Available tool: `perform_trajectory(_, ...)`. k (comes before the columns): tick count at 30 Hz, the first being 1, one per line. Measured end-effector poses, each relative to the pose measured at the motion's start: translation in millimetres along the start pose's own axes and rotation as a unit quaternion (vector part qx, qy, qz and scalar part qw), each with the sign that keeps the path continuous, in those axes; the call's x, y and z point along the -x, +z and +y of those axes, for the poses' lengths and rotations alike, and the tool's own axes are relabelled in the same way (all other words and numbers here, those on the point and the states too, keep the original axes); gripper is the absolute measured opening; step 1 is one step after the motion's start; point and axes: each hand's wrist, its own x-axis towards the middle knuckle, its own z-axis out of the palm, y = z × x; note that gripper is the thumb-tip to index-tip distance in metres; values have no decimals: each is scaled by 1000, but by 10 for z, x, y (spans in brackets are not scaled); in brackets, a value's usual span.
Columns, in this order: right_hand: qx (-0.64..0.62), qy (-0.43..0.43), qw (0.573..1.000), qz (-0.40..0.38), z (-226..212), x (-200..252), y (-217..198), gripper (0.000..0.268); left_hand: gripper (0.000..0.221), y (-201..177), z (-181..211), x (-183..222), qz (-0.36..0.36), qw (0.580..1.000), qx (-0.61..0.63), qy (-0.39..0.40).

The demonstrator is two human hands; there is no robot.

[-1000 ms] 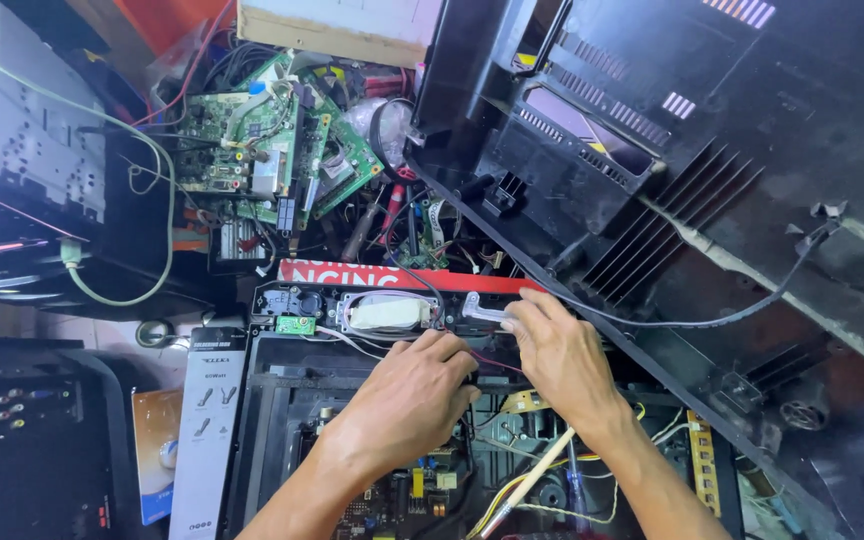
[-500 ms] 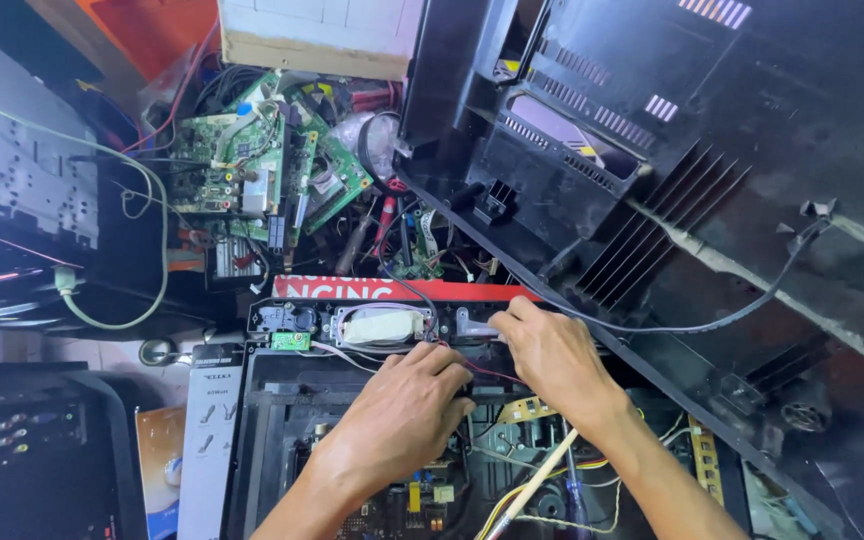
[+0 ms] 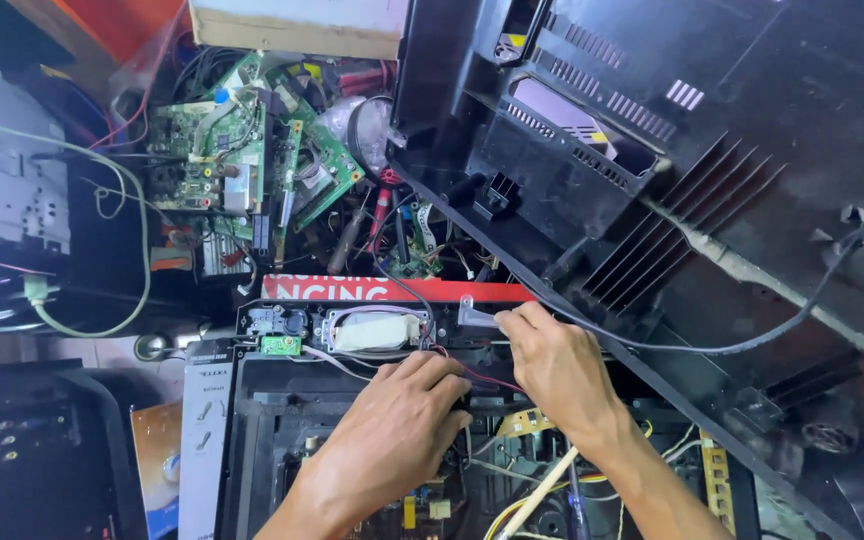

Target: Connecting internal wiring and ribbon cables during the repair of a television set.

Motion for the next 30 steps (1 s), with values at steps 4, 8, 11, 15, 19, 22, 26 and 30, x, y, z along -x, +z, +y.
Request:
perform_trajectory(4, 2, -12, 999, 30, -20, -38, -33, 17, 28, 54, -70, -35, 29, 999, -11, 20)
perform_trajectory(8, 12, -12, 1000, 6, -2, -39, -17, 18, 26, 39, -75, -43, 33, 999, -11, 24)
perform_trajectory(11, 8, -27, 999, 37, -6, -33, -33, 22, 29, 63, -88, -37, 28, 999, -13, 25)
perform_trajectory(15, -154, -38, 983, 88, -48, -53, -155, 17, 21, 79, -88, -36, 49, 998, -41, 27)
perform_trajectory(19, -275, -43, 955, 101, -120, -49, -249, 19, 18, 67, -63, -11, 42, 997, -54, 24)
perform_trajectory(22, -275, -52, 955, 99, -140, -53, -279, 19, 19, 51, -54, 3, 34, 998, -41, 17)
perform_trajectory(26, -278, -65, 953, 107, -135, -34, -262, 16, 20, 48, -32, 15, 33, 998, -45, 9)
perform_trajectory(30, -242, -96, 960, 102, -105, -45, -222, 16, 20, 45, -34, 13, 31, 998, -52, 10)
